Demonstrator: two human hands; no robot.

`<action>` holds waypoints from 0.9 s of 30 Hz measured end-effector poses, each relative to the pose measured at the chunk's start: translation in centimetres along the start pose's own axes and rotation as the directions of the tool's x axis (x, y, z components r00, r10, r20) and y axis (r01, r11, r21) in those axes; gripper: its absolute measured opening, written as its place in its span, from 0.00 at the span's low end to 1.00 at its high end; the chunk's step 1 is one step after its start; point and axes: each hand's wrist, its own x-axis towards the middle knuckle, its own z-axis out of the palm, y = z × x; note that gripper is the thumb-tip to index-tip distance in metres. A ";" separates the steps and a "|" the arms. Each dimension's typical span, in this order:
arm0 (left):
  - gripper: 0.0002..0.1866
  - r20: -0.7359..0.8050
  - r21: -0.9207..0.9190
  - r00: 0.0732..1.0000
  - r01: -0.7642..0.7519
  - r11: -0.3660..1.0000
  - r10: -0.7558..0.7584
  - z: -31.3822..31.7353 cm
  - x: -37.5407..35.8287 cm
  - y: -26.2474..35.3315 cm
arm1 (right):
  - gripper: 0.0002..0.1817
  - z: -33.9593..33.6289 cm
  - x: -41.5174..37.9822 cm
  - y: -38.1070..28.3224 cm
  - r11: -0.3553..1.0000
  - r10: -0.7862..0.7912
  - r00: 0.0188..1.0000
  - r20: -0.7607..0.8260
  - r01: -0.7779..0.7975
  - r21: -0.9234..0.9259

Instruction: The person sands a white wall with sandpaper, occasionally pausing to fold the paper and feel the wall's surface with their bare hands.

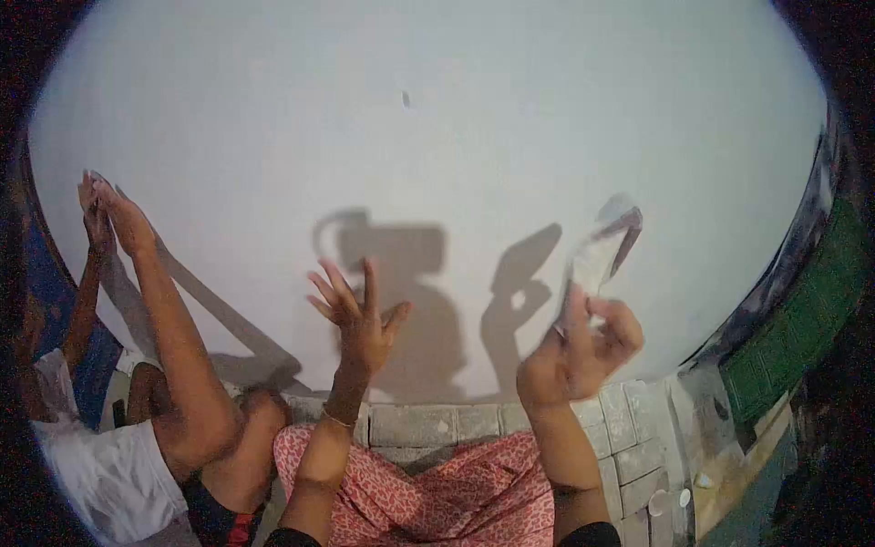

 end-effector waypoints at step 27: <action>0.51 -0.049 0.013 0.998 -0.050 0.999 0.050 1.3 -0.2 -0.8 | 0.31 10.4 -3.8 5.4 0.867 -0.317 0.804 0.504 0.461 -0.188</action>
